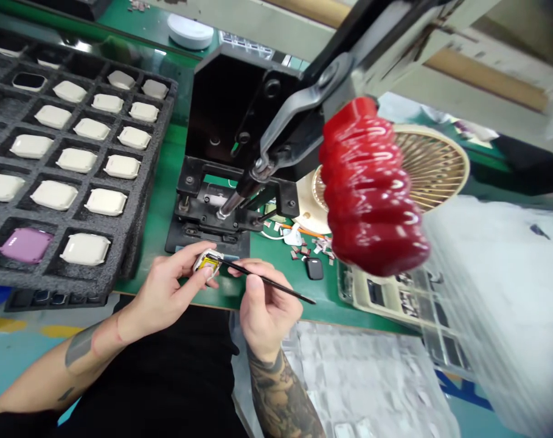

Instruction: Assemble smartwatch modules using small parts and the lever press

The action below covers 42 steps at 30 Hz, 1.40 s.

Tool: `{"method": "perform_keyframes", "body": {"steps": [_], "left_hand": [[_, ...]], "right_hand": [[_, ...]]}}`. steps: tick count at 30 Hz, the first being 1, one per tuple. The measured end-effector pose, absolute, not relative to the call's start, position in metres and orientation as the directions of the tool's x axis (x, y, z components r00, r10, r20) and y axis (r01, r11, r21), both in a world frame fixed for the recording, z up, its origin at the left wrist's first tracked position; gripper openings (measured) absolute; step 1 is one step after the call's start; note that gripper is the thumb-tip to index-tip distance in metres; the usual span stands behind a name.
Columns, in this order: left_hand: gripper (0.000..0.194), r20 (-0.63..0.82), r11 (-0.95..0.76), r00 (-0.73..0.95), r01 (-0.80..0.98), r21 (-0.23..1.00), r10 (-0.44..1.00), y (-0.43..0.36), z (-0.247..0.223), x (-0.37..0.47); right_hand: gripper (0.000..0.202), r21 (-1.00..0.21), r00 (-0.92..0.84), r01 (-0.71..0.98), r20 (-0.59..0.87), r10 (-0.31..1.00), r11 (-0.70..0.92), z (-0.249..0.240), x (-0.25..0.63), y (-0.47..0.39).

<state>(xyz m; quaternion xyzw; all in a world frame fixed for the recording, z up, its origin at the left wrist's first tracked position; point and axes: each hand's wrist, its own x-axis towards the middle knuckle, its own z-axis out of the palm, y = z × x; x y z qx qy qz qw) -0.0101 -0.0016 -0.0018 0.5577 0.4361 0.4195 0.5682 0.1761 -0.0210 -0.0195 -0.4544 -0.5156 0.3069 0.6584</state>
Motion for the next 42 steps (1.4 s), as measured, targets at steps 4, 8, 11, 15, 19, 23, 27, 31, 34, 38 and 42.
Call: {"method": "perform_keyframes", "body": {"steps": [4,8,11,15,19,23,27,31,34,38,42], "left_hand": [[0.037,-0.006,0.003,0.271,0.011,1.0,0.963,-0.001,-0.001,-0.009],[0.04,0.009,-0.007,0.255,-0.009,1.0,0.967,-0.003,-0.003,-0.01],[0.04,0.037,-0.028,0.296,-0.034,0.999,0.954,-0.005,-0.005,-0.013],[0.039,0.074,-0.057,0.323,-0.063,0.996,0.944,-0.005,-0.005,-0.015],[0.039,0.016,0.024,0.226,-0.175,0.984,0.974,-0.003,-0.002,-0.009],[0.039,-0.034,0.09,0.174,-0.322,0.942,0.984,0.001,0.003,-0.004],[0.043,-0.019,0.099,0.205,-0.386,0.917,0.979,0.001,0.002,-0.009],[0.044,-0.022,0.117,0.224,-0.419,0.9,0.974,0.001,-0.004,-0.016],[0.047,-0.068,0.161,0.231,-0.412,0.897,0.971,0.003,-0.005,-0.017],[0.053,-0.108,0.184,0.194,-0.429,0.884,0.975,0.006,0.003,-0.015],[0.055,-0.132,0.197,0.174,-0.44,0.876,0.976,0.009,0.009,-0.013]], "right_hand": [[0.024,-0.855,0.232,0.191,0.517,0.824,0.483,-0.022,0.175,-0.022],[0.023,-0.861,0.225,0.183,0.506,0.833,0.474,-0.022,0.176,-0.022],[0.02,-0.929,0.219,-0.004,0.361,0.907,0.371,-0.02,0.18,-0.019],[0.014,-0.927,0.086,-0.163,0.327,0.941,0.338,-0.017,0.186,-0.016],[0.015,-0.871,0.188,-0.038,0.475,0.859,0.49,-0.016,0.182,-0.015],[0.013,-0.867,0.391,0.071,0.479,0.786,0.493,-0.019,0.174,-0.013],[0.014,-0.923,0.339,0.044,0.374,0.863,0.383,-0.022,0.175,-0.014],[0.016,-0.933,0.278,-0.035,0.336,0.9,0.359,-0.023,0.177,-0.019],[0.015,-0.912,0.247,-0.067,0.377,0.893,0.404,-0.023,0.178,-0.021],[0.014,-0.884,0.18,-0.079,0.442,0.879,0.461,-0.025,0.18,-0.022],[0.015,-0.875,0.161,-0.172,0.428,0.89,0.452,-0.025,0.179,-0.019]]}}
